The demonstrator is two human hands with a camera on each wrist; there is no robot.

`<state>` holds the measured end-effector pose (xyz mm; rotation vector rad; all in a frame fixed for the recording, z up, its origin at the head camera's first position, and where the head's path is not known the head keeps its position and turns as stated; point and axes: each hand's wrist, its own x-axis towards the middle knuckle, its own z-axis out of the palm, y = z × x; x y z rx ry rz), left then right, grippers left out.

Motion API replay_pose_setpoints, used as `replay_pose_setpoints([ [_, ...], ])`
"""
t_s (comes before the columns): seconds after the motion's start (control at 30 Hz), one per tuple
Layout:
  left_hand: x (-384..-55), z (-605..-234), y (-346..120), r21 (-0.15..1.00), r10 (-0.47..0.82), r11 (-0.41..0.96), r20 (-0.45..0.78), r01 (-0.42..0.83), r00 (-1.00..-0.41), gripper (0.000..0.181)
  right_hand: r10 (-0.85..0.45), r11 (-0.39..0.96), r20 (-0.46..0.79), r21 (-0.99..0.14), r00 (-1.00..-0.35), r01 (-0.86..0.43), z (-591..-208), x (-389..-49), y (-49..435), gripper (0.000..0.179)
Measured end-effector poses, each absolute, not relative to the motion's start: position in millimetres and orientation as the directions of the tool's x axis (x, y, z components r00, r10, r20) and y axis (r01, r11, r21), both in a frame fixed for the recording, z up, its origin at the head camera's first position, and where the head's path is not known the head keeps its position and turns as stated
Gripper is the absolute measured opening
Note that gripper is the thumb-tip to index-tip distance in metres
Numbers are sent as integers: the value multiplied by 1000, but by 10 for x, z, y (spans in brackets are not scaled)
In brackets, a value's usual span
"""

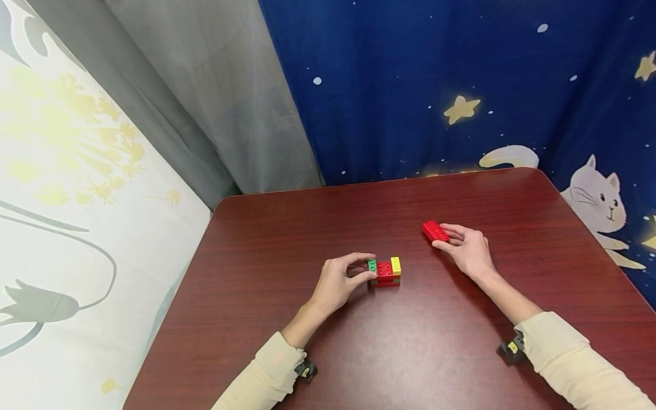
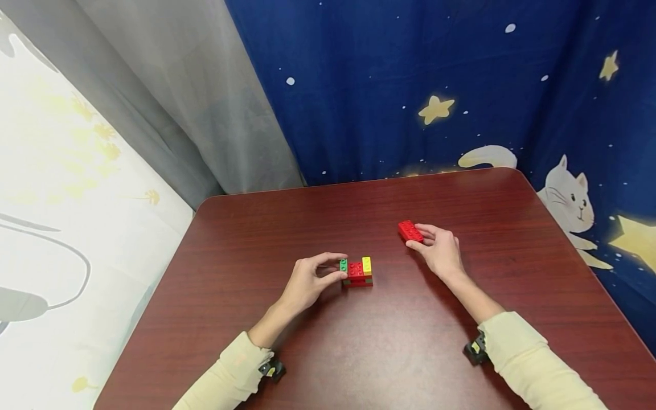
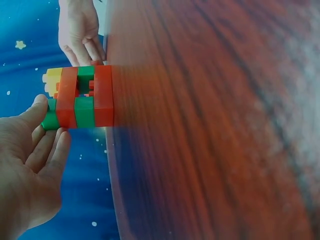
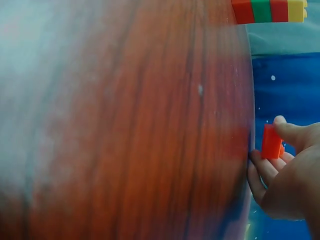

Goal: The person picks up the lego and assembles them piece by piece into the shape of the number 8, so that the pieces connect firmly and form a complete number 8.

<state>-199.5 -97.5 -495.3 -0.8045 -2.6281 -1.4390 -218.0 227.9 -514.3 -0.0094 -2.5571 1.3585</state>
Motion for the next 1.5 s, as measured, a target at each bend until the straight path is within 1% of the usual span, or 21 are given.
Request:
replay_pose_setpoints([
  [0.13, -1992, -4949, -974, 773, 425, 432, 281, 465, -861, 40, 118, 502, 194, -858, -974, -110, -5097, -2154, 2234, 51],
  [0.3, -1989, -4947, -973, 775, 424, 423, 289, 470, -858, 40, 84, 427, 196, -893, -977, -142, -5036, -2105, 2153, 47],
  [0.6, -1998, -4962, -972, 769, 424, 425, 297, 478, -856, 40, 37, 369, 213, -911, -976, -185, -4905, -1975, 1946, 42],
  [0.87, -1992, -4956, -966, 757, 421, 438, 303, 485, -855, 40, 16, 252, 228, -943, -974, -217, -4819, -1890, 1779, 39],
  [1.0, -1987, -4951, -967, 758, 423, 435, 304, 485, -854, 40, -3, 204, 256, -946, -967, -251, -4799, -1861, 1726, 38],
  [1.2, -1982, -4944, -965, 759, 419, 444, 294, 477, -859, 40, -59, 206, 282, -935, -958, -288, -4804, -1815, 1694, 39],
  [1.5, -1972, -4941, -961, 761, 415, 451, 284, 467, -864, 40, -144, 237, 267, -925, -953, -296, -4829, -1763, 1648, 40],
])
